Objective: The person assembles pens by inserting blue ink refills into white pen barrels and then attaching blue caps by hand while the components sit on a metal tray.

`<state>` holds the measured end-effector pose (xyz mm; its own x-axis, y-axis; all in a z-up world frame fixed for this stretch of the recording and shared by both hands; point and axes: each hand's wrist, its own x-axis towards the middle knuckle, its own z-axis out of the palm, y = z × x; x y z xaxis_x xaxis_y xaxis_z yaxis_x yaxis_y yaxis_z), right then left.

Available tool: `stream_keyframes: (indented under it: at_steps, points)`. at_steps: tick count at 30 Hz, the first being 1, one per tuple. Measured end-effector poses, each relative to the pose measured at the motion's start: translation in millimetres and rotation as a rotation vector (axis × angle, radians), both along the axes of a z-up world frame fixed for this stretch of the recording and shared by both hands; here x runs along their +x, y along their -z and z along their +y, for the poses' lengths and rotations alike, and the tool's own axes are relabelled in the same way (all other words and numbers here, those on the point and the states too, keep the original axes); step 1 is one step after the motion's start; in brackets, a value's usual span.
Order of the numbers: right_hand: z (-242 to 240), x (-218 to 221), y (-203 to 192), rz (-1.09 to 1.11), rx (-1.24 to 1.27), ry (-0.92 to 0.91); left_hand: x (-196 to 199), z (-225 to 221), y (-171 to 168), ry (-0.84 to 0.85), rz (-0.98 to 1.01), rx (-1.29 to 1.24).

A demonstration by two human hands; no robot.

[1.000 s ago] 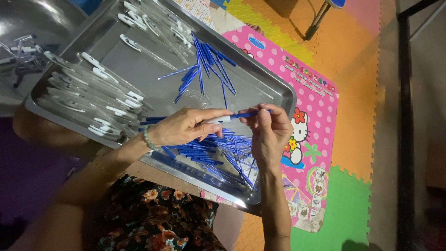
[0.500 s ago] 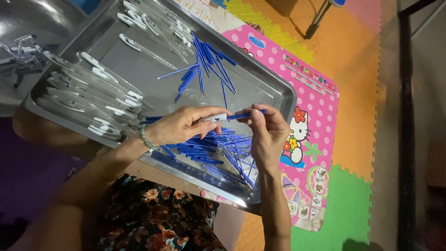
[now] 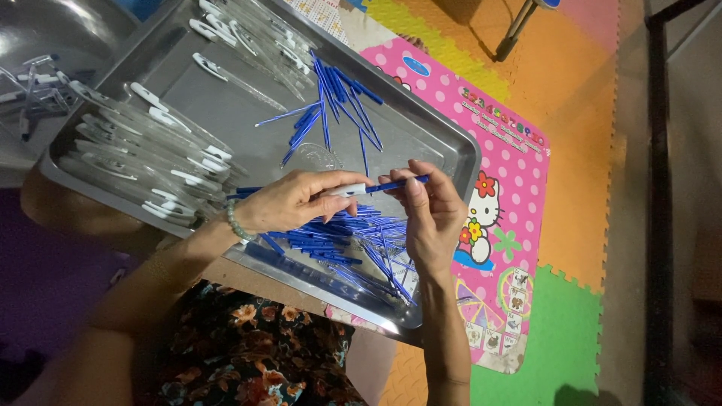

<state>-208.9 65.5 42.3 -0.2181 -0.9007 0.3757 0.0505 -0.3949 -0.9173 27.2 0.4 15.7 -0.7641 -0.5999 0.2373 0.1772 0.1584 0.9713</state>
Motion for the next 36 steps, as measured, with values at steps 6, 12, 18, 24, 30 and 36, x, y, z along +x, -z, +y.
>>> stream_keyframes:
  at_steps: [6, 12, 18, 24, 30, 36]
  points:
    - [2.1, 3.9, -3.2, 0.061, -0.028, 0.004, -0.1, 3.6, -2.1, 0.007, -0.009, 0.001]
    - [2.1, 4.4, -3.0, 0.109, -0.038, -0.031, -5.8, 1.6, 1.1, -0.028, 0.006, -0.01]
    - [3.1, 0.0, -6.3, 0.141, -0.019, -0.06, -7.0, 4.2, -5.0, -0.086, -0.048, -0.087]
    - [3.3, -4.4, -1.7, 0.22, -0.026, -0.027, -8.4, 4.5, -16.9, -0.102, -0.029, -0.12]
    - [4.1, 10.5, -3.0, 0.184, -0.02, -0.109, -11.8, 2.5, 0.8, -0.082, -0.012, -0.09]
    - [2.4, 5.6, 13.6, 0.303, -0.174, 0.085, -13.5, 6.2, -16.8, -0.109, 0.028, -0.077]
